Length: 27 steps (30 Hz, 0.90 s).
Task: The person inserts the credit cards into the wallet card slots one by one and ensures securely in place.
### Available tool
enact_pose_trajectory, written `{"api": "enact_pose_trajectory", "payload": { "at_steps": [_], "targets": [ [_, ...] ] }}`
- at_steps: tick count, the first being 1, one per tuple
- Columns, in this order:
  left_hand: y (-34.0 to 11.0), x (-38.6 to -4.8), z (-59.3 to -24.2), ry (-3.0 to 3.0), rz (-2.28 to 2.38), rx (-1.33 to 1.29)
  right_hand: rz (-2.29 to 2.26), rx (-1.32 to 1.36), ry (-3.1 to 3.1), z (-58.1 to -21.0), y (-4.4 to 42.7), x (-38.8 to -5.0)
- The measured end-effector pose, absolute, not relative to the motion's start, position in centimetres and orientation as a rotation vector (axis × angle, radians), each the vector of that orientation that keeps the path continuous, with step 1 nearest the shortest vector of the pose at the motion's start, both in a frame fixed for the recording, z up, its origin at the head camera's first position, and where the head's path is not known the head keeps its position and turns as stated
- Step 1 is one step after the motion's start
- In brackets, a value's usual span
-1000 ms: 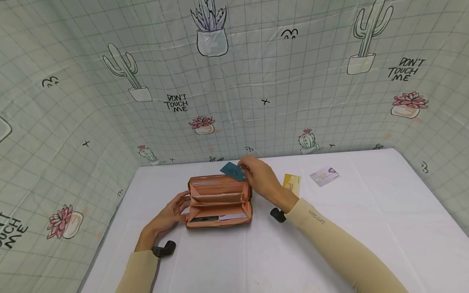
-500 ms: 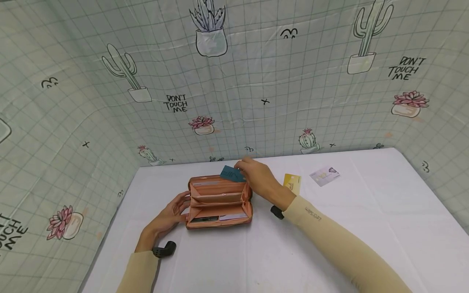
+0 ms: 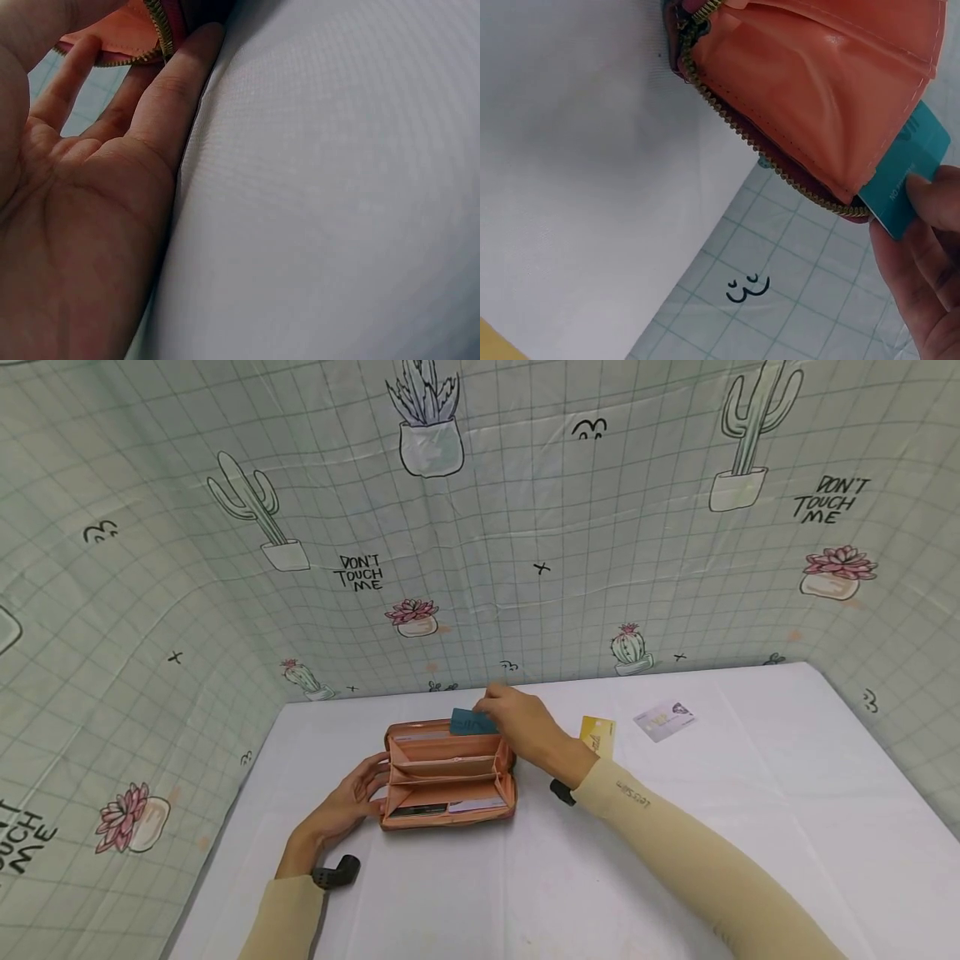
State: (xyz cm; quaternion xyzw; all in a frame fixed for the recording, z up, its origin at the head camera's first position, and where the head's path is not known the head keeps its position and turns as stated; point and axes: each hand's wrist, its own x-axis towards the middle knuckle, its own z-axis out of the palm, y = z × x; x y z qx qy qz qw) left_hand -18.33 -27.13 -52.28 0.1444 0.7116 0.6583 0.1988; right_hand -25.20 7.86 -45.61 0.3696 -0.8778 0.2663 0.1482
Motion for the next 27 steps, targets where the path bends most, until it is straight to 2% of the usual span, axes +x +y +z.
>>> {"api": "enact_pose_trajectory", "payload": {
  "at_steps": [27],
  "targets": [
    [-27.07,-18.34,-52.4,1.988,1.849,0.392,0.514,1.219,-2.385,-46.06,7.41,-25.17]
  ]
}}
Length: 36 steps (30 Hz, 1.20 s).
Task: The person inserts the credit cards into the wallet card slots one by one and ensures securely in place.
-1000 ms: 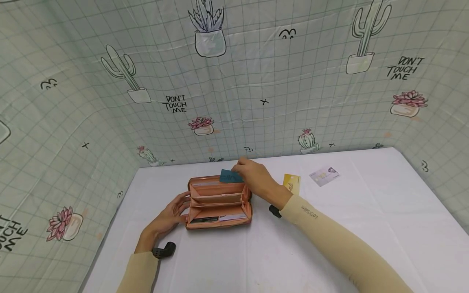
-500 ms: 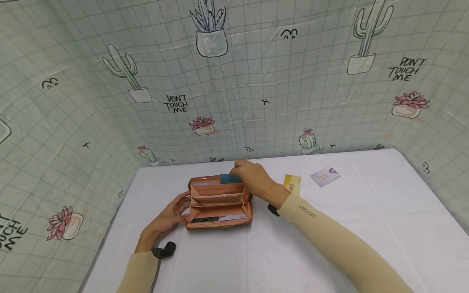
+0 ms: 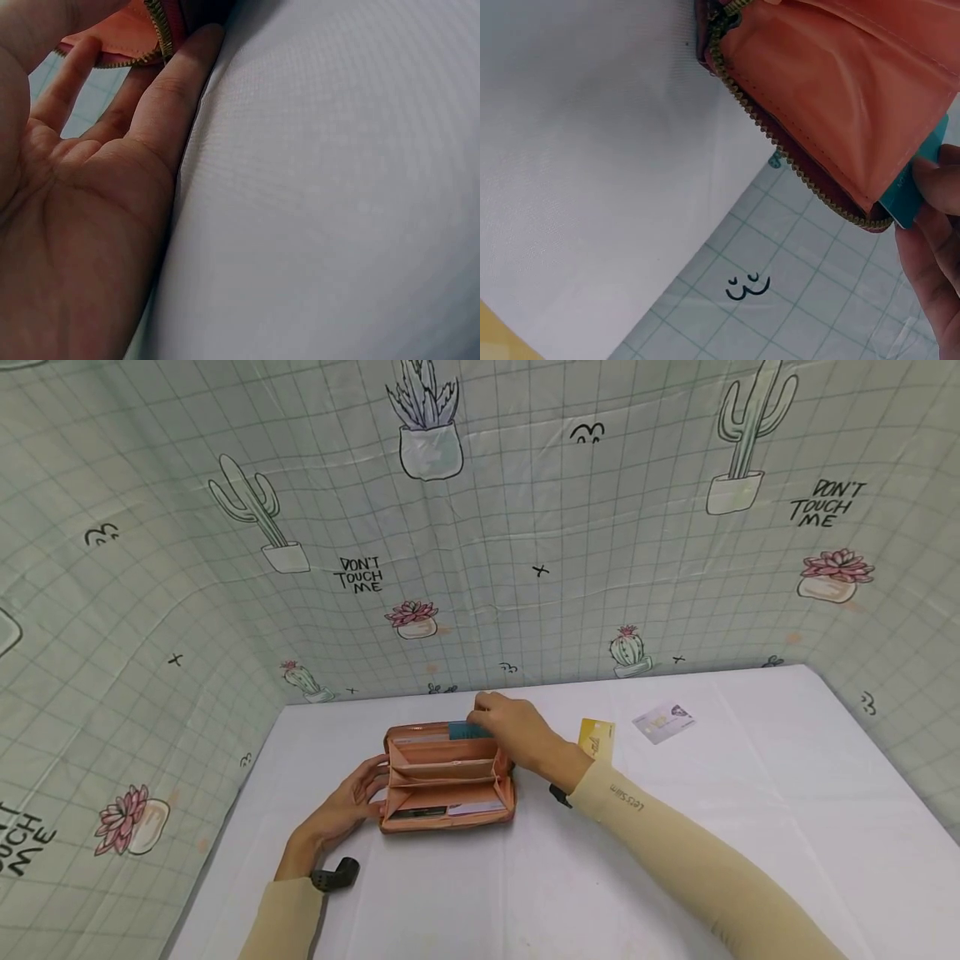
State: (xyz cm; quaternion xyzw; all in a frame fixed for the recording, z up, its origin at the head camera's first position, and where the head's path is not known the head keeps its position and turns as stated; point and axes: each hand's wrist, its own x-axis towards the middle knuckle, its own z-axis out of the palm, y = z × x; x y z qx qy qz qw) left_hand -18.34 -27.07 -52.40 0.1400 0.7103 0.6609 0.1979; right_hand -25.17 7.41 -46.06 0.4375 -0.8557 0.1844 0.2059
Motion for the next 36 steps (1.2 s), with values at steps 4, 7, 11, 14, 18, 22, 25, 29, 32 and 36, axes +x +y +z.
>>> {"api": "enact_pose_trajectory", "payload": {
  "at_steps": [4,7,11,14,18,22,25,29,32,36],
  "targets": [
    [-27.0,-18.4,-52.4,1.992,1.844,0.381,0.413,1.24,-2.385,-46.1,7.4,-25.1],
    [-26.9,-18.5,-52.4,1.993,1.843,0.373,0.321,1.253,-2.386,-46.3,7.5,-25.0],
    [-26.9,-18.5,-52.4,1.991,1.843,0.374,0.276,1.256,-2.397,-46.4,7.6,-24.9],
    [-26.9,-18.5,-52.4,1.983,1.851,0.395,0.306,1.248,-2.428,-46.5,7.8,-24.8],
    [-26.9,-18.6,-52.5,1.977,1.859,0.417,0.385,1.257,-2.46,-46.6,8.2,-24.6],
    [-26.9,-18.6,-52.6,1.976,1.859,0.425,0.603,1.228,-2.492,-46.8,9.1,-24.1],
    [-26.9,-18.6,-52.6,1.971,1.859,0.434,0.825,1.101,-2.497,-47.0,10.1,-23.7],
    [-26.9,-18.6,-52.5,1.967,1.854,0.432,1.028,0.871,-2.47,-47.6,12.0,-23.3],
    [-27.0,-18.5,-52.5,1.971,1.852,0.413,1.088,0.694,-2.489,-48.2,13.8,-23.1],
    [-27.0,-18.5,-52.4,1.972,1.855,0.398,1.172,0.489,-2.55,-49.1,16.4,-22.9]
  ]
}}
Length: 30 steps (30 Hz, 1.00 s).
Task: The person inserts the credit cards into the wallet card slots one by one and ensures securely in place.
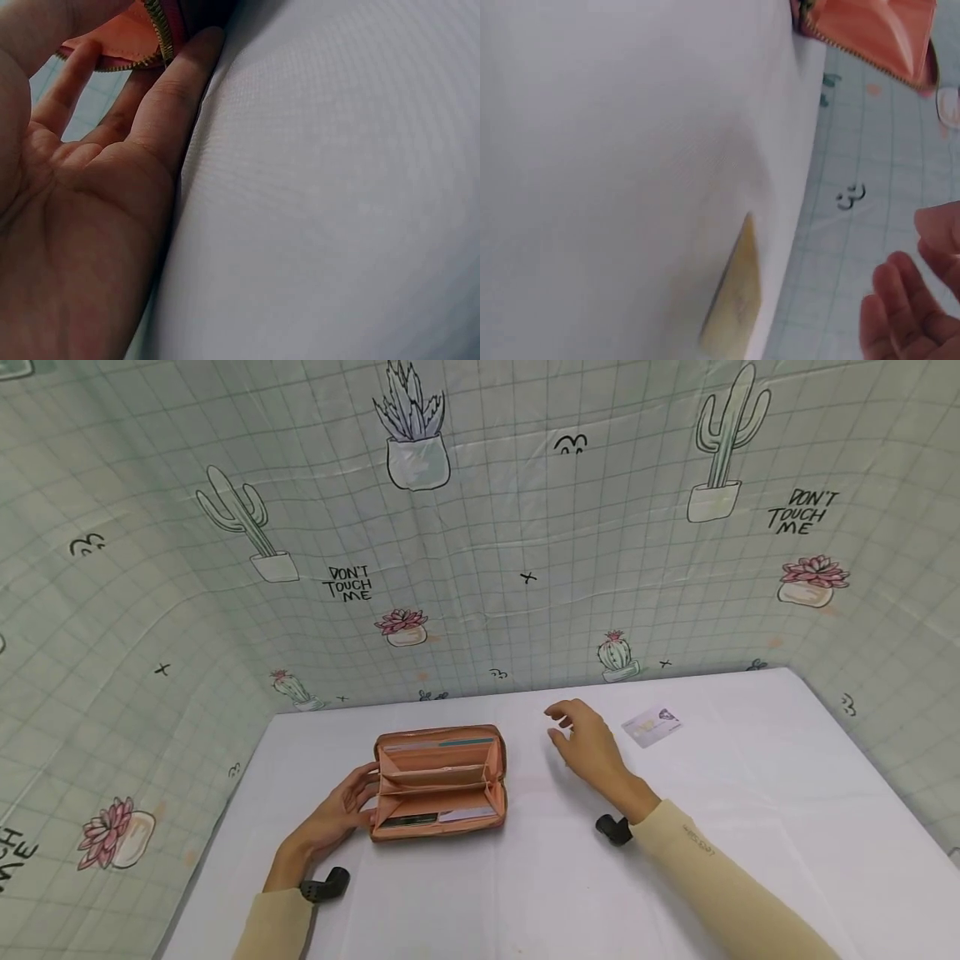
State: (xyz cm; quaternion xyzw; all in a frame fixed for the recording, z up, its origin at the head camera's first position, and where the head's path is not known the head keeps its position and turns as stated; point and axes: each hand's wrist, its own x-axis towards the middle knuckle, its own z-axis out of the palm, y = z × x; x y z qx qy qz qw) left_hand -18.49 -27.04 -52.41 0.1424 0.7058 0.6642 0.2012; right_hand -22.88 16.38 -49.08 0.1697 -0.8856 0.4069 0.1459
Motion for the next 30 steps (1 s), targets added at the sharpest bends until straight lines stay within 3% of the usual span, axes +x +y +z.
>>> {"api": "enact_pose_trajectory", "payload": {
  "at_steps": [9,19,30],
  "targets": [
    [-27.1,-18.4,-52.5,1.972,1.854,0.412,1.373,0.178,-2.672,-50.0,20.0,-22.2],
    [-27.2,-18.4,-52.6,1.971,1.851,0.394,1.416,-0.123,-2.826,-50.5,21.0,-22.0],
    [-27.2,-18.5,-52.8,1.979,1.849,0.395,1.391,-0.094,-2.853,-51.0,19.9,-22.6]
  ]
}}
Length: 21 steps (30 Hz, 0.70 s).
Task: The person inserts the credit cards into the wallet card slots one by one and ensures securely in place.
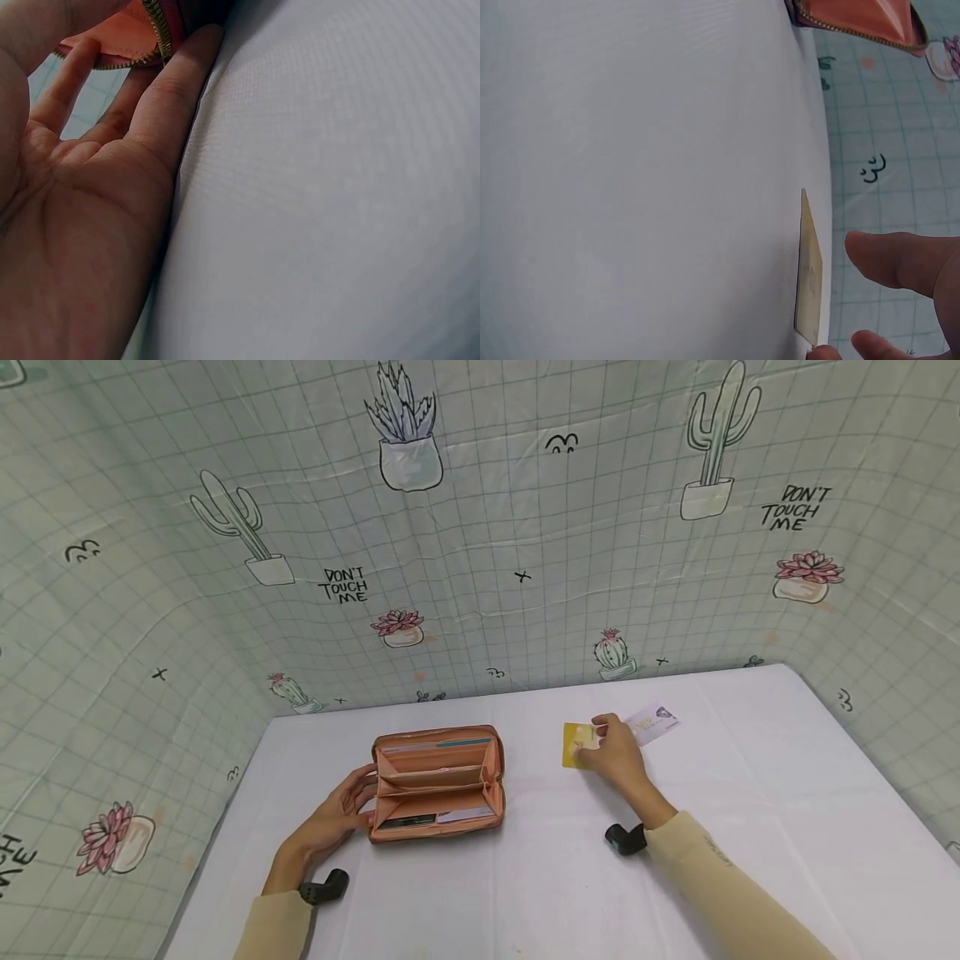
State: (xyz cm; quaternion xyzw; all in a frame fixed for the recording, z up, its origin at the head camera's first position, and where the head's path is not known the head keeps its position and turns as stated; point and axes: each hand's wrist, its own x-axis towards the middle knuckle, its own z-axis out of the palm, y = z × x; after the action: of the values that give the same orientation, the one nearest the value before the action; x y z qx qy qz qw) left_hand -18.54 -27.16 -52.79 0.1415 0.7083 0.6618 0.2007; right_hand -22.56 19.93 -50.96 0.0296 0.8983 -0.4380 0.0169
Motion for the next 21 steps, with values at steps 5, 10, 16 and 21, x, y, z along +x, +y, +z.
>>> {"api": "enact_pose_trajectory", "payload": {
  "at_steps": [5,10,16,21],
  "targets": [
    [-27.2,-18.5,-52.7,1.986,1.844,0.373,-1.304,0.053,2.833,-51.0,19.0,-22.7],
    [-27.2,-18.6,-52.7,1.984,1.844,0.379,-1.146,0.076,2.871,-50.6,17.7,-22.5],
    [-27.1,-18.6,-52.7,1.978,1.849,0.384,-1.043,0.056,2.883,-50.4,17.2,-22.6],
    [-27.1,-18.5,-52.6,1.976,1.851,0.375,-1.015,-0.017,2.881,-50.4,17.4,-22.8]
  ]
}}
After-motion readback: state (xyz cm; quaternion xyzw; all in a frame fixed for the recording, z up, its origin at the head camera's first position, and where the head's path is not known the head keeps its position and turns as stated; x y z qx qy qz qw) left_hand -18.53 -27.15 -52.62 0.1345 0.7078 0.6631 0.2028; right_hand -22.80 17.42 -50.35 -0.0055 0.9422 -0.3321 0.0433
